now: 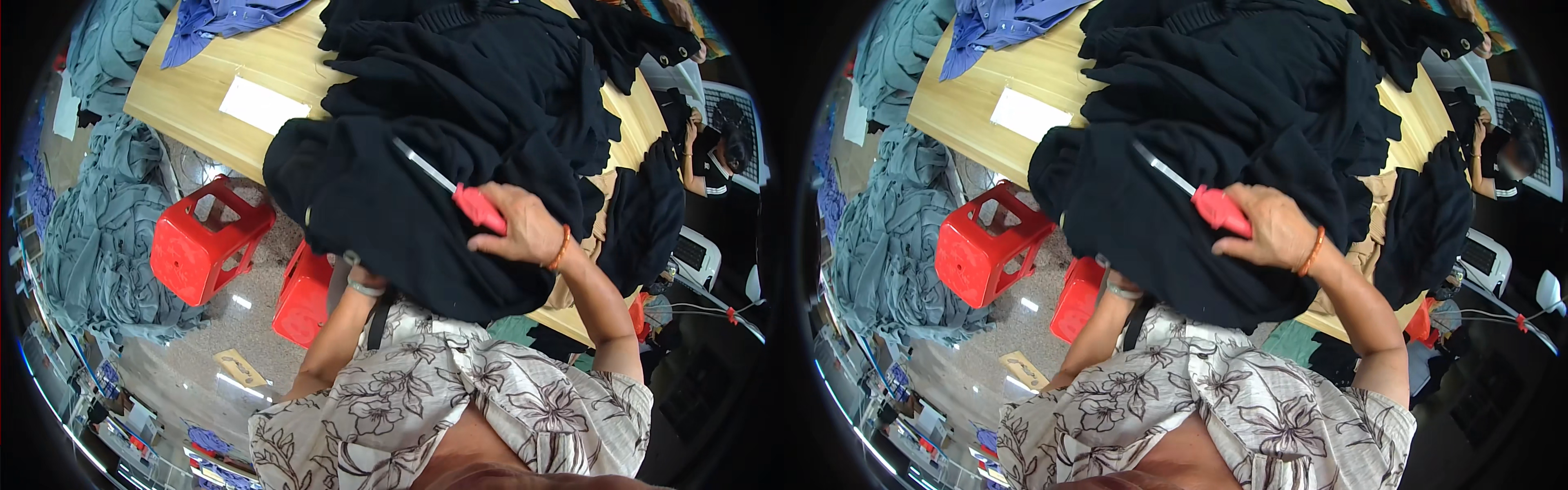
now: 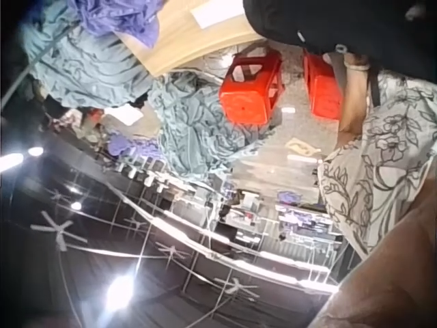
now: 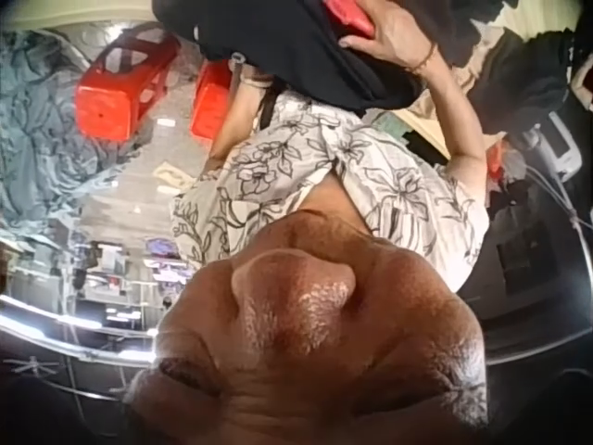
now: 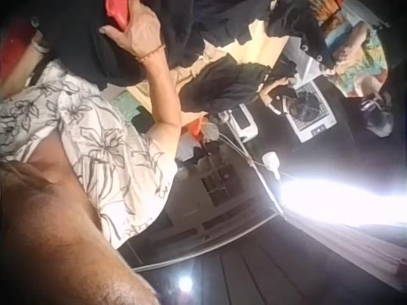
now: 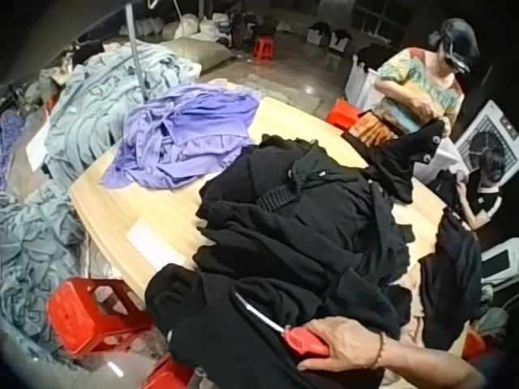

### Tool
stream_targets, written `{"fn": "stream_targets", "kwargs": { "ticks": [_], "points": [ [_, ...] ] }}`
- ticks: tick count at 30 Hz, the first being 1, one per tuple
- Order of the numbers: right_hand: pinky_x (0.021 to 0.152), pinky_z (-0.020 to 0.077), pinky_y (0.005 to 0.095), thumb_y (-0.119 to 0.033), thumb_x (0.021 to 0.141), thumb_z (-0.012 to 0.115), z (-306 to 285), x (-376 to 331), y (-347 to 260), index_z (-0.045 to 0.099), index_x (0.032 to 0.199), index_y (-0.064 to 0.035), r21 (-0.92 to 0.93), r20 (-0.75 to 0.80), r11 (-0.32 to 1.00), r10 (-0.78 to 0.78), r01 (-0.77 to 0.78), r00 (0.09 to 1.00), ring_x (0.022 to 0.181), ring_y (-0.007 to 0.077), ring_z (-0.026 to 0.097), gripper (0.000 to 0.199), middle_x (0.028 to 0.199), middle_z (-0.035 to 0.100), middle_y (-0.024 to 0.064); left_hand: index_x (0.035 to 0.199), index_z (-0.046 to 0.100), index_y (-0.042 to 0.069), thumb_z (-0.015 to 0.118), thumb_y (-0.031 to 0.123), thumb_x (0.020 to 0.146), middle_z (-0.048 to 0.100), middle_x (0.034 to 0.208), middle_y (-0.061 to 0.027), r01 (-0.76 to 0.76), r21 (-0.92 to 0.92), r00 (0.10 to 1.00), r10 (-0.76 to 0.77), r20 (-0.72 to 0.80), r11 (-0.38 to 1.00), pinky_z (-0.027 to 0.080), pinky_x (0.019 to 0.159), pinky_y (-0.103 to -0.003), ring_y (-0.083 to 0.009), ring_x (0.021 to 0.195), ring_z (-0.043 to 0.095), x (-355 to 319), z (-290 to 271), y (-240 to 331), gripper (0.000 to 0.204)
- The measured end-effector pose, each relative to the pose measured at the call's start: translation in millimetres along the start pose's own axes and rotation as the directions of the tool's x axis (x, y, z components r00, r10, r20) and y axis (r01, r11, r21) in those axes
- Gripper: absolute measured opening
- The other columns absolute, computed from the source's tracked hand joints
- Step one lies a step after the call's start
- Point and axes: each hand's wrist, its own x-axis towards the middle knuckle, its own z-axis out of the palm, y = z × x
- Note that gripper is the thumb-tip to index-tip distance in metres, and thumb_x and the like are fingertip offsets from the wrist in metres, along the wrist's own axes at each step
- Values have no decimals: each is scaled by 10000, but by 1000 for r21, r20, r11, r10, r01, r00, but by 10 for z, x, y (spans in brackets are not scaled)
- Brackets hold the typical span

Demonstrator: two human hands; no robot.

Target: Trimming loose threads from garments using scissors.

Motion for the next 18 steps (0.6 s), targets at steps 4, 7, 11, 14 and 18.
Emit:
{"fn": "stream_targets", "kwargs": {
  "ticks": [4,7,11,14,18],
  "points": [
    [833,469,411,-469,663,816,123,-244,-243,583,1104,-49,90,88,996,-35,27,996,916,347,603,652,982,624,149,1392,485,78,567,461,945,530,1392,-60,16,38,1000,-16,-19,999,364,1113,-435,-246,1299,467,-326,-147,-17,594],
    [853,457,406,-463,655,824,189,-359,-387,572,1166,-54,152,105,987,-65,48,992,953,332,593,701,1038,611,145,1394,482,80,561,460,948,527,1395,-59,27,74,998,-24,-50,997,363,1113,-434,-245,1299,467,-186,-196,135,592],
    [916,446,415,-437,620,849,265,-258,-251,537,1204,-39,94,57,995,-18,13,998,1038,353,577,773,1152,576,177,1398,478,81,553,458,952,523,1399,-58,40,140,997,-30,-70,989,361,1114,-432,-243,1299,466,-269,-146,177,589],
    [937,447,430,-425,602,863,227,-156,-151,507,1209,-19,140,63,990,7,-16,998,1067,364,574,813,1136,581,180,1400,475,82,547,457,955,520,1402,-58,49,189,998,-41,-45,981,360,1114,-431,-242,1300,465,-30,36,166,586],
    [914,448,420,-426,594,870,100,-282,-151,513,1191,-36,111,0,992,53,-53,999,1052,361,569,798,1113,565,165,1404,472,84,539,455,959,516,1406,-57,66,253,997,-75,25,965,358,1115,-430,-241,1300,464,-160,254,151,583]
  ]
}}
